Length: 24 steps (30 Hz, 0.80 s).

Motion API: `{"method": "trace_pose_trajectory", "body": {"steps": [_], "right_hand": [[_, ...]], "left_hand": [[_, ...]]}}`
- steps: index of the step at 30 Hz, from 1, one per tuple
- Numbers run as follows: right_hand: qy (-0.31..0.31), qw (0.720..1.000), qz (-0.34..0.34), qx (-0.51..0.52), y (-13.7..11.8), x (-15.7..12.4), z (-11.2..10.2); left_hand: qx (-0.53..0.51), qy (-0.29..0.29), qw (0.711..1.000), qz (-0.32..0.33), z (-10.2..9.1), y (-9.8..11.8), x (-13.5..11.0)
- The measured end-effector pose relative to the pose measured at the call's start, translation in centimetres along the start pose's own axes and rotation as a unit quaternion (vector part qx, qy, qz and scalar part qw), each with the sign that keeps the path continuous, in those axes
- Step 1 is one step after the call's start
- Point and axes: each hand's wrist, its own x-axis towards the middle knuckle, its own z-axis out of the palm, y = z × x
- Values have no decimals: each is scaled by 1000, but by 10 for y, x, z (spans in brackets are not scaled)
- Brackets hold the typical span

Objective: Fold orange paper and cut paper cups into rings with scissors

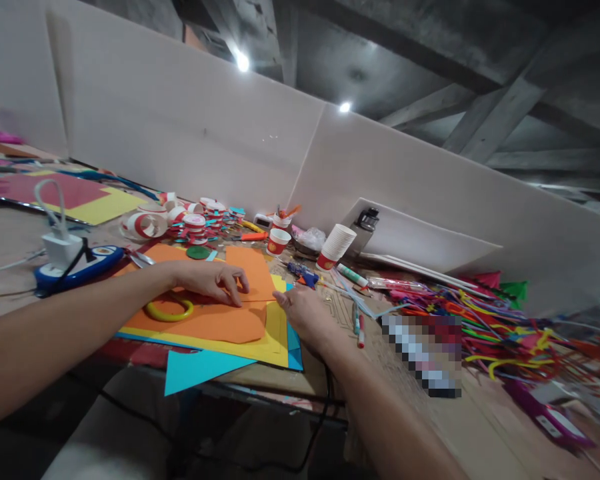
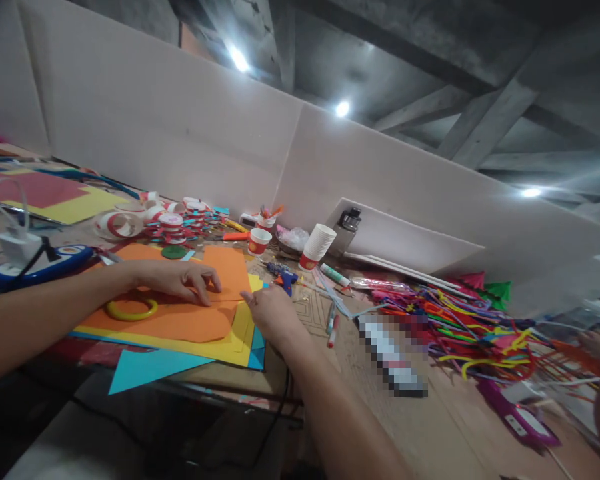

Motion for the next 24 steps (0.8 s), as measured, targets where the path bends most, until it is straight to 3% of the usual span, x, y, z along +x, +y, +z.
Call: {"method": "trace_pose_trajectory", "body": {"steps": [3,5,8,11,17,21,24], "right_hand": [[89,994,-26,66,8,2,5],[112,984,-72,115,12,5,12],[80,980,-116,138,15,11,24],[33,984,-109,135,19,19,30],[18,985,-150,79,19,26,22],[48,986,-161,8,15,24,16],[127,983,-127,42,13,22,16]], "left_hand": [[-35,58,997,-25,-5,2,-3],[-29,97,994,-37,-7,2,-3],[9,71,997,-29,-6,2,-3],[33,45,998,-37,-2,0,-1],[38,42,997,-58,-1,1,-2],[48,67,995,-51,-3,6,-2],[61,141,987,-37,-1,9,2]]}}
